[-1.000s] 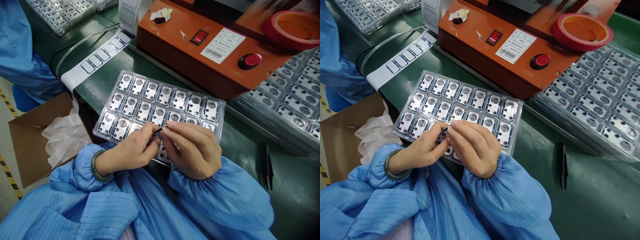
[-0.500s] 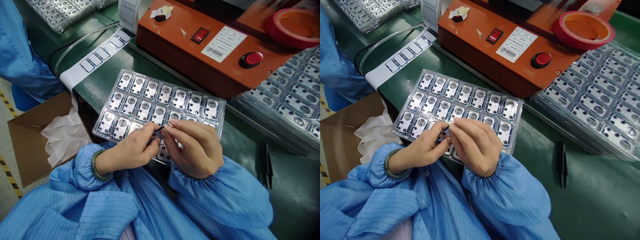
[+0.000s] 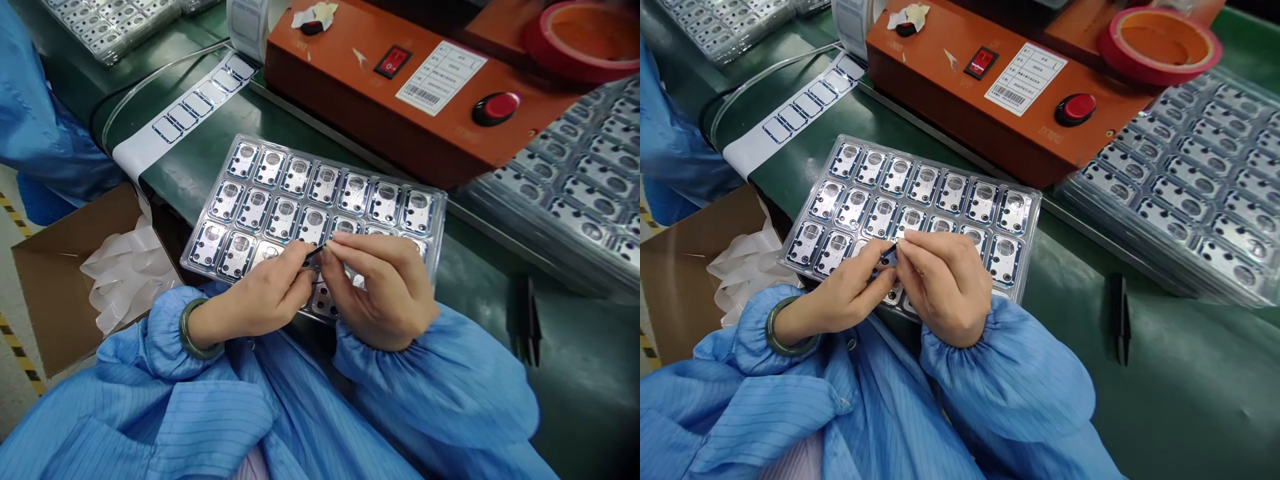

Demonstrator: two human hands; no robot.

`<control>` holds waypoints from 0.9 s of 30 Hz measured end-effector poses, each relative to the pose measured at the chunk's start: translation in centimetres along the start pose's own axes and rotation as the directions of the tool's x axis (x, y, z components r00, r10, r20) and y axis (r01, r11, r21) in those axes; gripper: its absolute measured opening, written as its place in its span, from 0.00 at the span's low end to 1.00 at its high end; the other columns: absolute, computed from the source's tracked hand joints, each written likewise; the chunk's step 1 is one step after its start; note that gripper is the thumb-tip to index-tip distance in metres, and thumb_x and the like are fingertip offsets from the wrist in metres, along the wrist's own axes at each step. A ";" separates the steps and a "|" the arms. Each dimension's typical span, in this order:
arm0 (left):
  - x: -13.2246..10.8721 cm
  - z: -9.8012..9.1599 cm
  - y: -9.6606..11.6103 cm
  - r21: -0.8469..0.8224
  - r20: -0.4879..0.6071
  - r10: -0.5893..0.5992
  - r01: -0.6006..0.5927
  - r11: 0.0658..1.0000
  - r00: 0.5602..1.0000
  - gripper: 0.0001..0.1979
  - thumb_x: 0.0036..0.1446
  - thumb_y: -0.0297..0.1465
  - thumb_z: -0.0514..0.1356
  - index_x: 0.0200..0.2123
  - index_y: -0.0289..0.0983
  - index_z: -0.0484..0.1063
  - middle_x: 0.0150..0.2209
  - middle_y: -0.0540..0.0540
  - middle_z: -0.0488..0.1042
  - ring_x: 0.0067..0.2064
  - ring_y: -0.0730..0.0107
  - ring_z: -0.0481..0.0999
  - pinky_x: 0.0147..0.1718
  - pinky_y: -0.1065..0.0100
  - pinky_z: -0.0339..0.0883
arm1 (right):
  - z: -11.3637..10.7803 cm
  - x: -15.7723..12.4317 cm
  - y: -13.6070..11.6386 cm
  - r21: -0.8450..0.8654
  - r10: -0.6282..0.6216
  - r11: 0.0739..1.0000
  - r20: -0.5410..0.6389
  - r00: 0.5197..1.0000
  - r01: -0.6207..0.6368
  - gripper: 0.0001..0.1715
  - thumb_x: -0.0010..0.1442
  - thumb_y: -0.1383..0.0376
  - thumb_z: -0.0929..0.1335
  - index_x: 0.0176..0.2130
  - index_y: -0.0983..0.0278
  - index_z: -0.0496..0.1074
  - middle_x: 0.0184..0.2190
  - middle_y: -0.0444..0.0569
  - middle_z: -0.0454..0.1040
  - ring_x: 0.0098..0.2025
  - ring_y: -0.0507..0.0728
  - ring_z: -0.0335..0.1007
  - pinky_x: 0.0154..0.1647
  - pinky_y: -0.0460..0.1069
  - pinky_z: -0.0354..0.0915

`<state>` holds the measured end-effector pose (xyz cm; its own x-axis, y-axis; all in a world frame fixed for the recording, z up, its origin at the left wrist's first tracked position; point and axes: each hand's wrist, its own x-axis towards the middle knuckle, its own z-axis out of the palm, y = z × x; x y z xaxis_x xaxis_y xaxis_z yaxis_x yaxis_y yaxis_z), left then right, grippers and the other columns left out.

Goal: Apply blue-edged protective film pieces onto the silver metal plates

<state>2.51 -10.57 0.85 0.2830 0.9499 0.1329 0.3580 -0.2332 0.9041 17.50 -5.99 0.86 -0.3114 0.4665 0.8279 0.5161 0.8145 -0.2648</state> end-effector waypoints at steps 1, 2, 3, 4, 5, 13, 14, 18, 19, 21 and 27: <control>0.0 0.0 0.0 -0.002 -0.004 0.001 -0.001 1.000 1.000 0.09 0.63 0.26 0.48 0.47 0.36 0.57 0.33 0.49 0.67 0.31 0.72 0.70 0.30 0.68 0.63 | 0.0 0.0 0.0 0.002 0.004 1.000 -0.001 1.000 -0.004 0.15 0.51 0.76 0.73 0.38 0.62 0.72 0.35 0.50 0.78 0.35 0.57 0.76 0.34 0.51 0.73; 0.0 0.1 0.0 -0.001 -0.008 0.001 -0.001 1.000 1.000 0.09 0.63 0.26 0.47 0.47 0.37 0.57 0.33 0.49 0.67 0.30 0.72 0.69 0.30 0.68 0.63 | 0.1 0.1 -0.1 0.005 0.008 1.000 -0.002 1.000 -0.008 0.15 0.51 0.76 0.73 0.38 0.62 0.71 0.35 0.50 0.78 0.35 0.57 0.76 0.34 0.51 0.73; 0.0 0.1 0.0 0.002 -0.012 0.001 -0.001 1.000 1.000 0.09 0.63 0.26 0.47 0.47 0.37 0.58 0.33 0.49 0.67 0.30 0.72 0.69 0.30 0.69 0.62 | 0.1 0.1 -0.1 0.007 0.012 1.000 -0.002 1.000 -0.012 0.15 0.51 0.76 0.73 0.38 0.62 0.71 0.35 0.51 0.78 0.35 0.57 0.76 0.34 0.51 0.73; 0.0 0.2 0.0 0.006 -0.016 0.001 -0.001 1.000 1.000 0.09 0.63 0.26 0.47 0.47 0.37 0.58 0.32 0.50 0.67 0.29 0.73 0.68 0.29 0.69 0.62 | 0.2 0.1 -0.1 0.009 0.018 1.000 -0.004 1.000 -0.018 0.15 0.51 0.76 0.73 0.38 0.62 0.71 0.35 0.51 0.78 0.35 0.57 0.76 0.34 0.51 0.73; 0.0 0.2 0.0 0.011 -0.022 0.001 0.000 1.000 1.000 0.09 0.63 0.26 0.48 0.47 0.37 0.58 0.31 0.50 0.66 0.27 0.73 0.66 0.29 0.69 0.61 | 0.2 0.1 -0.1 0.008 0.025 1.000 -0.003 1.000 -0.025 0.15 0.51 0.76 0.73 0.38 0.62 0.71 0.35 0.51 0.78 0.35 0.57 0.76 0.34 0.51 0.73; -0.1 0.5 -0.2 0.047 -0.074 0.013 -0.009 0.999 0.997 0.10 0.62 0.25 0.49 0.47 0.36 0.58 0.27 0.53 0.63 0.23 0.77 0.61 0.25 0.71 0.57 | 0.1 0.2 -0.2 -0.029 0.071 0.997 0.060 0.996 -0.069 0.14 0.52 0.76 0.72 0.38 0.63 0.70 0.35 0.52 0.78 0.35 0.57 0.75 0.34 0.51 0.73; -0.1 0.6 -0.1 0.050 -0.081 0.015 -0.011 0.999 0.997 0.11 0.61 0.24 0.49 0.48 0.35 0.58 0.27 0.54 0.63 0.23 0.77 0.61 0.24 0.71 0.57 | 0.1 0.2 -0.2 -0.039 0.052 0.998 0.066 0.996 -0.049 0.15 0.51 0.76 0.72 0.38 0.63 0.70 0.35 0.53 0.78 0.36 0.57 0.75 0.35 0.51 0.73; -0.2 0.8 0.0 0.081 -0.107 0.039 -0.031 0.996 0.994 0.12 0.61 0.24 0.50 0.48 0.34 0.58 0.27 0.53 0.64 0.22 0.77 0.62 0.24 0.72 0.58 | -0.1 0.1 0.4 -0.112 -0.103 0.987 0.080 0.991 0.111 0.17 0.51 0.74 0.73 0.41 0.63 0.71 0.36 0.53 0.78 0.36 0.59 0.75 0.37 0.53 0.73; -0.2 0.9 0.0 0.085 -0.111 0.041 -0.032 0.996 0.993 0.12 0.61 0.24 0.50 0.48 0.34 0.58 0.27 0.52 0.65 0.23 0.77 0.63 0.25 0.72 0.59 | -0.1 0.1 0.5 -0.132 -0.120 0.983 0.081 0.989 0.130 0.18 0.51 0.73 0.73 0.42 0.63 0.71 0.36 0.54 0.79 0.36 0.60 0.75 0.38 0.53 0.73; -0.2 0.9 0.1 0.080 -0.117 0.034 -0.025 0.996 0.993 0.12 0.61 0.24 0.50 0.48 0.34 0.58 0.29 0.50 0.68 0.25 0.76 0.67 0.26 0.72 0.61 | -0.3 0.2 0.5 -0.158 -0.111 0.980 0.075 0.991 0.122 0.19 0.51 0.72 0.73 0.44 0.63 0.71 0.37 0.54 0.79 0.37 0.60 0.75 0.39 0.54 0.73; -0.5 0.4 0.2 -0.110 -0.049 -0.067 0.061 0.992 0.997 0.11 0.61 0.25 0.51 0.48 0.35 0.58 0.30 0.51 0.70 0.28 0.76 0.72 0.28 0.74 0.65 | -0.7 1.2 -0.3 0.058 0.192 0.978 0.122 0.974 -0.200 0.13 0.55 0.71 0.70 0.42 0.61 0.72 0.37 0.52 0.78 0.39 0.59 0.75 0.39 0.55 0.72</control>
<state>2.79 -11.12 0.80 0.2143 0.9725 0.0916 0.2743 -0.1499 0.9499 17.56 -5.97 2.27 -0.3013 0.6524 0.6954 0.5206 0.7235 -0.4533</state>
